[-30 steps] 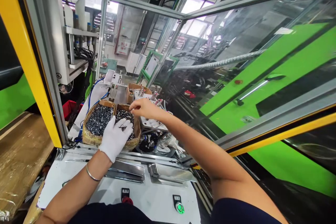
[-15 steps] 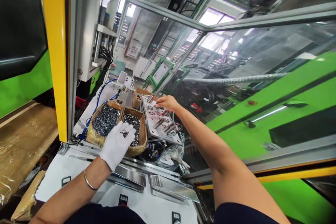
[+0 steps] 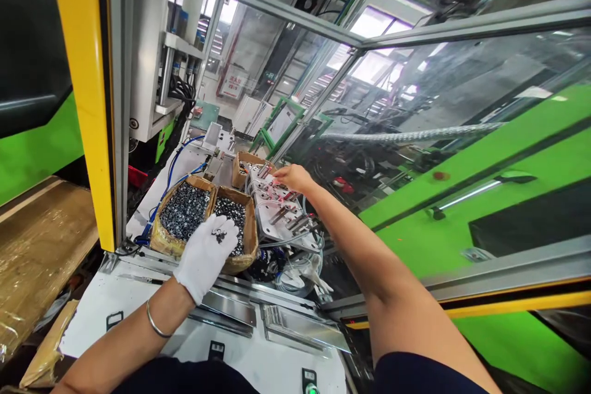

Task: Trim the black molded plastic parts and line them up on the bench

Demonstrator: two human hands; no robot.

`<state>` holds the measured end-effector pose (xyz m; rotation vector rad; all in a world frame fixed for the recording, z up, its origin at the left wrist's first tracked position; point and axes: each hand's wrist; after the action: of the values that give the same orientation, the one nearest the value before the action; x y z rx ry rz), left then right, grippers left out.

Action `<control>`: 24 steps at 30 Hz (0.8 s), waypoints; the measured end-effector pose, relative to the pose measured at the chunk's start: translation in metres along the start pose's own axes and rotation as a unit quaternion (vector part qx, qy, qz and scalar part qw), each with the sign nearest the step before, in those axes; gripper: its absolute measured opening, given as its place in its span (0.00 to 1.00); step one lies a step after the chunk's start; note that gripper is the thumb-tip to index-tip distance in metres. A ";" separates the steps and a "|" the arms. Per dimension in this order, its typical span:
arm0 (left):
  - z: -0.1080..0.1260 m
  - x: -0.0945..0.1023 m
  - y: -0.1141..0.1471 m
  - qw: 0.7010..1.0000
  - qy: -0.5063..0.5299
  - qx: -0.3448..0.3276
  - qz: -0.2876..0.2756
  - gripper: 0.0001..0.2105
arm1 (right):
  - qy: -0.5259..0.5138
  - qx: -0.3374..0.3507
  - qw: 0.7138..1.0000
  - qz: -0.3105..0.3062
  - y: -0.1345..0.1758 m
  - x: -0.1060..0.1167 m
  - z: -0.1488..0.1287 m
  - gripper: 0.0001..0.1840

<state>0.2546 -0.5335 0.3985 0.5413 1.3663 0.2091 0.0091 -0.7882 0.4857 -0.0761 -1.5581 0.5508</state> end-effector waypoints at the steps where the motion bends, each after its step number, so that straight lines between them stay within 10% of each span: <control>1: 0.000 0.000 0.000 1.000 -0.001 -0.003 0.001 0.10 | -0.004 0.007 1.000 0.006 0.000 0.003 -0.002 0.14; 12: -0.015 0.010 -0.009 0.990 -0.115 -0.084 0.005 0.10 | -0.062 0.072 0.993 -0.068 0.017 0.003 -0.022 0.14; 24: -0.014 -0.001 -0.003 0.997 -0.059 -0.002 0.056 0.07 | -0.061 0.079 0.990 -0.096 0.015 0.002 -0.020 0.14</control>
<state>0.2406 -0.5339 0.3966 0.6178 1.2215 0.2671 0.0235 -0.7685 0.4807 0.2292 -1.6138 0.5314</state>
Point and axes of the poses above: each hand's wrist, its own y-axis away from the middle knuckle, its own x-axis out of the back of the hand, z = x × y, and after that the axes turned 15 degrees about z, right-handed
